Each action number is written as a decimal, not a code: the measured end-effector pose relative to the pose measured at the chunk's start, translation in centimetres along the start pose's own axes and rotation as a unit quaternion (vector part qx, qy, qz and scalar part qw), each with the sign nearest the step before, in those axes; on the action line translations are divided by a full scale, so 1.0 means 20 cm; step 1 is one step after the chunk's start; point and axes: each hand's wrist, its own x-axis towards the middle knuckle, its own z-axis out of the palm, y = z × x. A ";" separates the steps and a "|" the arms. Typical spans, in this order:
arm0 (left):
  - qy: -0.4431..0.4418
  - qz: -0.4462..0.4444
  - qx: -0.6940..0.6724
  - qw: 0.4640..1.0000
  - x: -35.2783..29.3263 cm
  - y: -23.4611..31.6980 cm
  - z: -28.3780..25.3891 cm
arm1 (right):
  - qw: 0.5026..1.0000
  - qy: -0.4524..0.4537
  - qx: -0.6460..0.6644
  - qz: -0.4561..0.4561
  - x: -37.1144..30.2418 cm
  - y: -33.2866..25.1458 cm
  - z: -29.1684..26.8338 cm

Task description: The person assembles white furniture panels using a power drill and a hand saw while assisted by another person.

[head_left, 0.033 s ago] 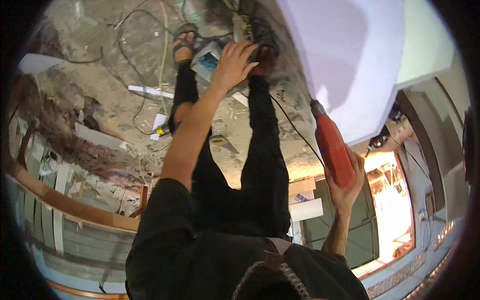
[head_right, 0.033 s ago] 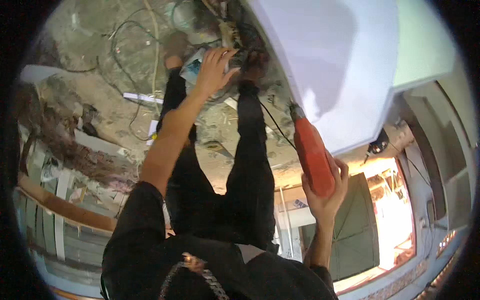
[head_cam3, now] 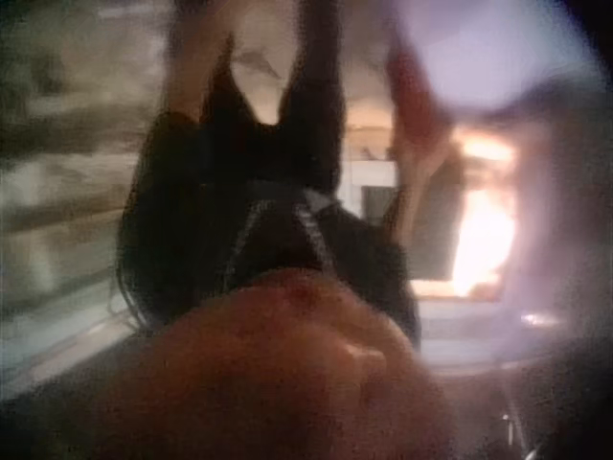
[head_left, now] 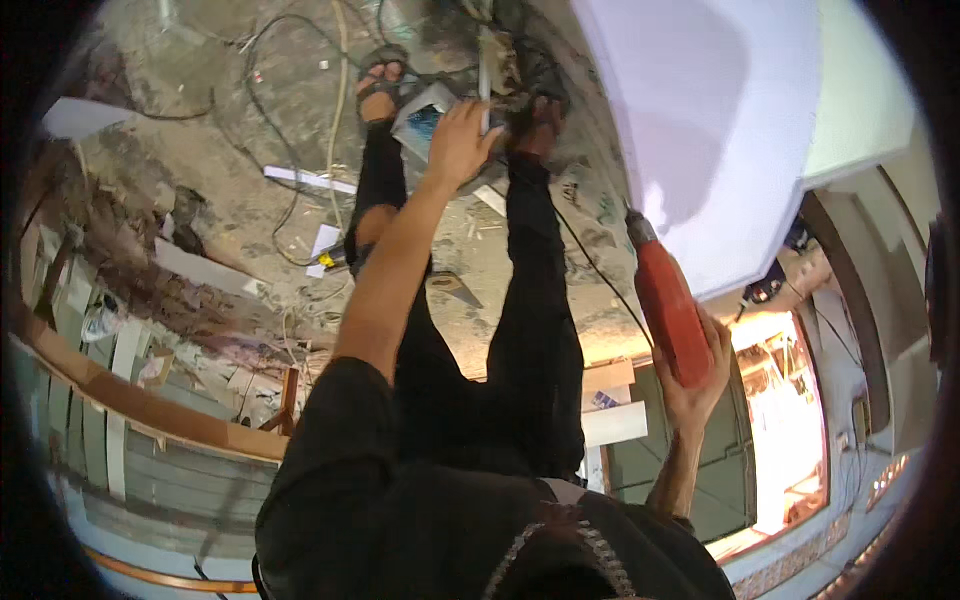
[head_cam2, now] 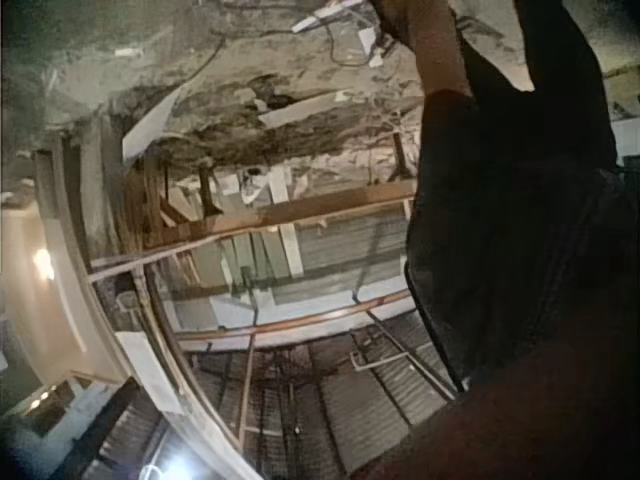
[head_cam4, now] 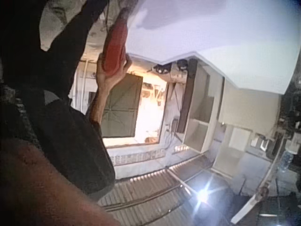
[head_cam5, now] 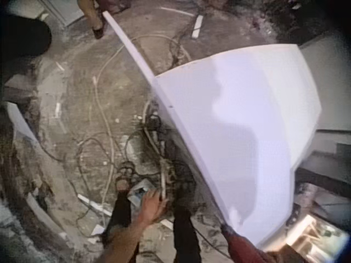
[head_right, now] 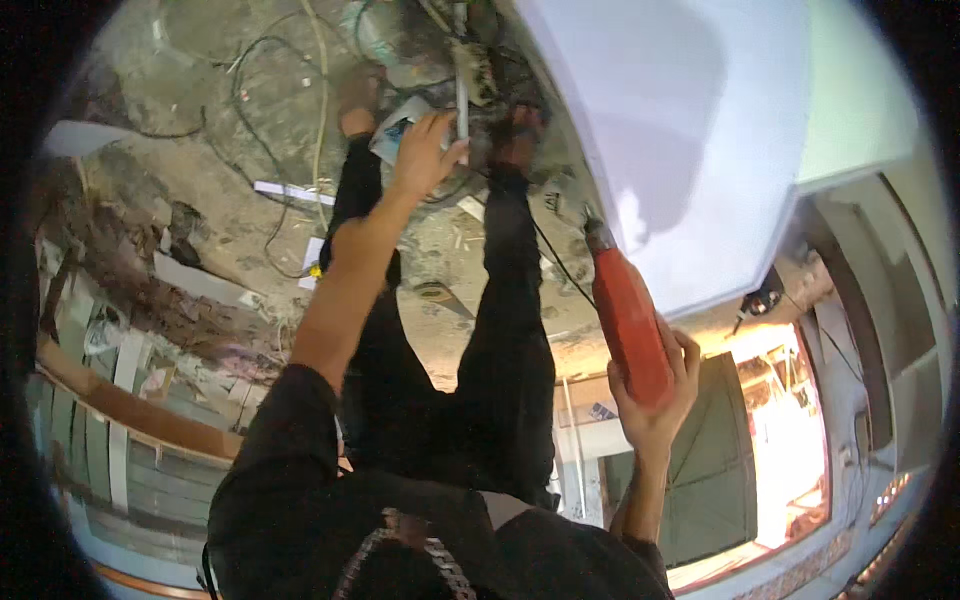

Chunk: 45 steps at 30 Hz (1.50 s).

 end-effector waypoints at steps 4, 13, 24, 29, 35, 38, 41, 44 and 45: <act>-0.088 -0.233 0.011 0.968 -0.27 -0.58 0.21 | 0.997 -0.034 0.069 -0.012 -0.02 -0.02 0.18; 0.141 -0.326 0.010 0.935 -0.07 -0.94 0.62 | 0.992 -0.112 0.045 0.025 0.07 -0.04 0.44; 0.235 -0.594 -0.045 0.768 -0.01 -1.05 0.81 | 0.995 -0.103 -0.004 0.019 0.21 -0.05 0.46; 0.100 -0.596 -0.037 0.796 0.01 -1.26 0.81 | 0.993 -0.119 0.014 0.017 0.23 -0.13 0.47; 0.321 -0.603 -0.395 0.614 -0.05 -1.25 0.86 | 0.989 -0.143 0.002 -0.034 0.26 -0.25 0.51; 0.306 -0.593 -0.455 0.590 -0.07 -1.16 0.89 | 0.985 -0.163 -0.059 -0.019 0.24 -0.34 0.53; 0.346 -0.462 -0.737 0.351 -0.30 -1.29 0.77 | 0.982 -0.174 -0.035 -0.064 0.24 -0.42 0.52; 0.333 -0.323 -0.811 0.357 -0.44 -1.16 0.67 | 0.980 -0.175 -0.040 -0.082 0.22 -0.53 0.51; 0.348 -0.341 -0.786 0.380 -0.43 -1.02 0.63 | 0.981 -0.171 -0.041 -0.086 0.21 -0.57 0.51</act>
